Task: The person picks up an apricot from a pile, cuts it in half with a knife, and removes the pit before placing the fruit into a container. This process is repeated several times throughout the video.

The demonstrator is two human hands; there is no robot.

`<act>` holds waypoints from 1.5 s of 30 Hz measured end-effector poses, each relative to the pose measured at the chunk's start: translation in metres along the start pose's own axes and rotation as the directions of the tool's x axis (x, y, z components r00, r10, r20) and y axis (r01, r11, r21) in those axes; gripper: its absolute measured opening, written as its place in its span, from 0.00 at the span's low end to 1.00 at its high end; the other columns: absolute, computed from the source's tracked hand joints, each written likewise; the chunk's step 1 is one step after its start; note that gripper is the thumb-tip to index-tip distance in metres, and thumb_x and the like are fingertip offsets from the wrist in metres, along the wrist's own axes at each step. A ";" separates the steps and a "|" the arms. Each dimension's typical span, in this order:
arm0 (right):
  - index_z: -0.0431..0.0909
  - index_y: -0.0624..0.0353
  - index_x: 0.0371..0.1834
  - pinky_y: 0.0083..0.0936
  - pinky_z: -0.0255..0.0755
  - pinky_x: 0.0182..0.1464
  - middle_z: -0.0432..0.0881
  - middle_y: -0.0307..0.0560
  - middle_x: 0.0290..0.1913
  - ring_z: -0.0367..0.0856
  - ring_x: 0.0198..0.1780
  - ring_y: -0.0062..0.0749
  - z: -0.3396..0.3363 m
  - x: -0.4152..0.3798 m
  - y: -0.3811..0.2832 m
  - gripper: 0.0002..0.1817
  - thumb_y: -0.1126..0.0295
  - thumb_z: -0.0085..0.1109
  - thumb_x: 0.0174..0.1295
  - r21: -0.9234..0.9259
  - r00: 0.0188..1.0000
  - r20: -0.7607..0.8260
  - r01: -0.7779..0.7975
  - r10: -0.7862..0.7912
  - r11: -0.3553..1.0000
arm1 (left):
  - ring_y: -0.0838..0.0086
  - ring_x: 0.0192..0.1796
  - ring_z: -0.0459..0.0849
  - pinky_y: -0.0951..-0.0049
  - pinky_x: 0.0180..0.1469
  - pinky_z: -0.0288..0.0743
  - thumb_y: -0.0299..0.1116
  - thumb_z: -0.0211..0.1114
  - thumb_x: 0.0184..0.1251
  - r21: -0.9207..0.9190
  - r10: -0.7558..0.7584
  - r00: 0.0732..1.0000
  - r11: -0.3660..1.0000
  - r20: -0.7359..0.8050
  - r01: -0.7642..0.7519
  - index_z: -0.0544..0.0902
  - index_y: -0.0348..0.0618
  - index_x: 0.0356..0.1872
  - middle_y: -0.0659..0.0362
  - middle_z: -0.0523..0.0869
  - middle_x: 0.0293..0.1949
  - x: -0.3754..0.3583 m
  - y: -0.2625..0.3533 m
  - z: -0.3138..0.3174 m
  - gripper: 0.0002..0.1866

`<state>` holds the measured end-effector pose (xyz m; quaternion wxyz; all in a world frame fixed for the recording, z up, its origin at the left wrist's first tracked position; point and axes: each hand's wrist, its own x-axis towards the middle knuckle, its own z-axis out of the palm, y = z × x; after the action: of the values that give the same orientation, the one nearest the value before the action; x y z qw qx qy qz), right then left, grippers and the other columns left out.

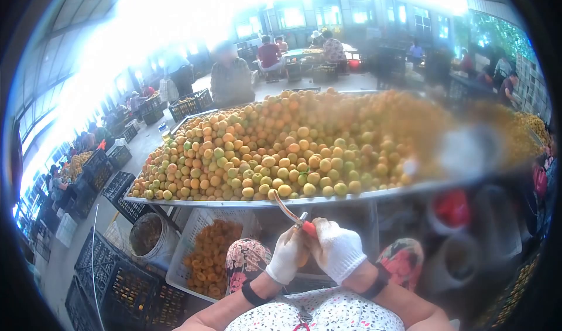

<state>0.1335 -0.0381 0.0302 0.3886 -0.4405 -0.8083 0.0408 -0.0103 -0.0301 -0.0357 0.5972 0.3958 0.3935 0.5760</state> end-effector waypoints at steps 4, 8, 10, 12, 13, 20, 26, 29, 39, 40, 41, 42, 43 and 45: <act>0.77 0.58 0.42 0.41 0.78 0.29 0.83 0.54 0.29 0.84 0.27 0.50 0.002 -0.001 0.004 0.13 0.60 0.64 0.63 -0.100 0.998 0.068 0.004 0.003 0.995 | 0.77 0.35 0.81 0.73 0.37 0.75 0.42 0.53 0.78 0.247 0.101 0.994 0.963 0.044 -0.109 0.83 0.37 0.53 0.59 0.84 0.34 0.011 -0.021 -0.017 0.19; 0.77 0.58 0.43 0.41 0.78 0.29 0.83 0.53 0.30 0.85 0.27 0.49 -0.007 -0.006 0.000 0.13 0.63 0.64 0.61 -0.142 0.988 0.153 0.002 0.020 0.990 | 0.85 0.33 0.77 0.82 0.34 0.70 0.35 0.53 0.78 0.263 -0.039 0.998 0.964 0.047 0.025 0.80 0.37 0.53 0.65 0.82 0.35 -0.004 0.000 -0.006 0.14; 0.77 0.58 0.44 0.41 0.78 0.30 0.83 0.53 0.30 0.85 0.28 0.50 -0.010 -0.007 -0.001 0.13 0.64 0.64 0.61 -0.120 0.990 0.137 -0.001 0.017 0.993 | 0.85 0.34 0.78 0.82 0.35 0.71 0.34 0.54 0.77 0.324 0.008 0.999 0.946 0.040 -0.021 0.80 0.37 0.54 0.65 0.82 0.36 0.003 -0.009 -0.010 0.14; 0.77 0.59 0.44 0.41 0.78 0.30 0.83 0.54 0.30 0.85 0.28 0.50 -0.010 -0.011 0.000 0.13 0.65 0.64 0.60 -0.097 0.993 0.116 0.004 0.008 0.995 | 0.84 0.35 0.78 0.81 0.36 0.71 0.33 0.55 0.76 0.385 0.065 0.997 0.920 0.037 -0.075 0.80 0.37 0.55 0.65 0.83 0.36 0.002 -0.005 -0.007 0.14; 0.76 0.59 0.45 0.41 0.79 0.31 0.84 0.55 0.30 0.85 0.29 0.51 -0.008 -0.012 0.002 0.13 0.65 0.63 0.61 -0.080 0.993 0.120 0.000 0.010 0.997 | 0.84 0.36 0.78 0.81 0.36 0.72 0.33 0.55 0.75 0.406 0.023 0.999 0.913 0.031 -0.033 0.80 0.37 0.55 0.64 0.83 0.37 0.001 0.001 -0.006 0.15; 0.76 0.62 0.47 0.45 0.78 0.34 0.84 0.59 0.30 0.85 0.32 0.55 -0.007 -0.009 0.002 0.14 0.64 0.61 0.65 0.087 0.978 0.185 -0.113 0.095 0.990 | 0.85 0.35 0.77 0.82 0.36 0.70 0.32 0.54 0.75 0.215 -0.047 0.999 0.976 -0.006 0.047 0.80 0.35 0.55 0.65 0.82 0.34 -0.010 0.013 0.007 0.15; 0.74 0.63 0.48 0.45 0.78 0.35 0.83 0.61 0.31 0.85 0.34 0.58 0.003 -0.014 0.012 0.14 0.68 0.62 0.63 0.168 0.985 0.155 -0.100 0.074 0.981 | 0.75 0.30 0.78 0.73 0.33 0.72 0.40 0.54 0.76 0.255 0.050 0.998 0.966 -0.040 -0.038 0.84 0.40 0.45 0.57 0.82 0.31 -0.008 0.010 0.009 0.15; 0.74 0.64 0.47 0.44 0.78 0.36 0.83 0.62 0.31 0.84 0.35 0.59 -0.002 -0.013 0.009 0.13 0.69 0.61 0.63 0.205 0.987 0.151 -0.093 0.063 0.974 | 0.74 0.33 0.78 0.73 0.38 0.73 0.37 0.53 0.76 0.212 0.037 0.999 0.977 -0.020 -0.032 0.84 0.39 0.43 0.56 0.82 0.31 -0.009 0.012 0.011 0.14; 0.71 0.61 0.41 0.45 0.77 0.36 0.82 0.61 0.30 0.84 0.35 0.60 0.016 -0.005 0.019 0.12 0.70 0.63 0.59 0.226 0.956 0.202 -0.255 0.211 0.940 | 0.67 0.40 0.82 0.66 0.47 0.75 0.30 0.53 0.74 0.105 0.123 0.991 0.987 -0.045 -0.117 0.82 0.35 0.45 0.50 0.85 0.37 0.000 0.000 0.009 0.11; 0.72 0.61 0.41 0.45 0.77 0.36 0.82 0.61 0.29 0.84 0.35 0.60 0.013 -0.004 0.017 0.12 0.70 0.63 0.59 0.239 0.960 0.189 -0.247 0.205 0.939 | 0.64 0.40 0.83 0.65 0.47 0.75 0.29 0.52 0.74 0.230 0.186 0.982 0.957 -0.015 -0.177 0.82 0.34 0.45 0.49 0.85 0.37 0.000 0.002 0.009 0.11; 0.72 0.61 0.41 0.45 0.77 0.36 0.82 0.61 0.29 0.84 0.35 0.60 0.012 -0.003 0.016 0.12 0.70 0.63 0.58 0.250 0.964 0.175 -0.238 0.198 0.939 | 0.62 0.40 0.84 0.64 0.46 0.75 0.29 0.52 0.74 0.346 0.245 0.969 0.907 0.026 -0.238 0.81 0.34 0.46 0.48 0.85 0.36 0.000 0.003 0.007 0.11; 0.72 0.60 0.41 0.45 0.77 0.36 0.82 0.61 0.29 0.83 0.35 0.60 0.012 -0.004 0.018 0.12 0.71 0.63 0.58 0.275 0.965 0.167 -0.243 0.203 0.930 | 0.56 0.40 0.83 0.60 0.44 0.75 0.27 0.51 0.74 0.421 0.333 0.936 0.838 0.111 -0.348 0.81 0.35 0.46 0.47 0.84 0.35 0.002 0.000 0.004 0.11; 0.72 0.60 0.41 0.45 0.77 0.36 0.82 0.61 0.29 0.83 0.35 0.60 0.015 -0.006 0.020 0.12 0.71 0.63 0.58 0.271 0.961 0.172 -0.258 0.217 0.927 | 0.56 0.40 0.83 0.60 0.44 0.75 0.27 0.51 0.74 0.418 0.319 0.941 0.844 0.113 -0.337 0.81 0.35 0.46 0.47 0.84 0.35 0.002 0.001 0.005 0.11; 0.73 0.60 0.39 0.44 0.77 0.36 0.82 0.60 0.28 0.83 0.35 0.60 0.019 -0.006 0.024 0.11 0.71 0.63 0.57 0.270 0.974 0.102 -0.222 0.201 0.937 | 0.52 0.37 0.82 0.58 0.42 0.75 0.25 0.52 0.73 0.514 0.341 0.926 0.772 0.162 -0.374 0.81 0.36 0.44 0.48 0.83 0.33 0.003 0.006 0.009 0.09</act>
<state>0.1388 -0.0230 0.0034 0.4106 -0.4636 -0.7559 0.2124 -0.0040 -0.0274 -0.0268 0.3535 0.6310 0.4382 0.5337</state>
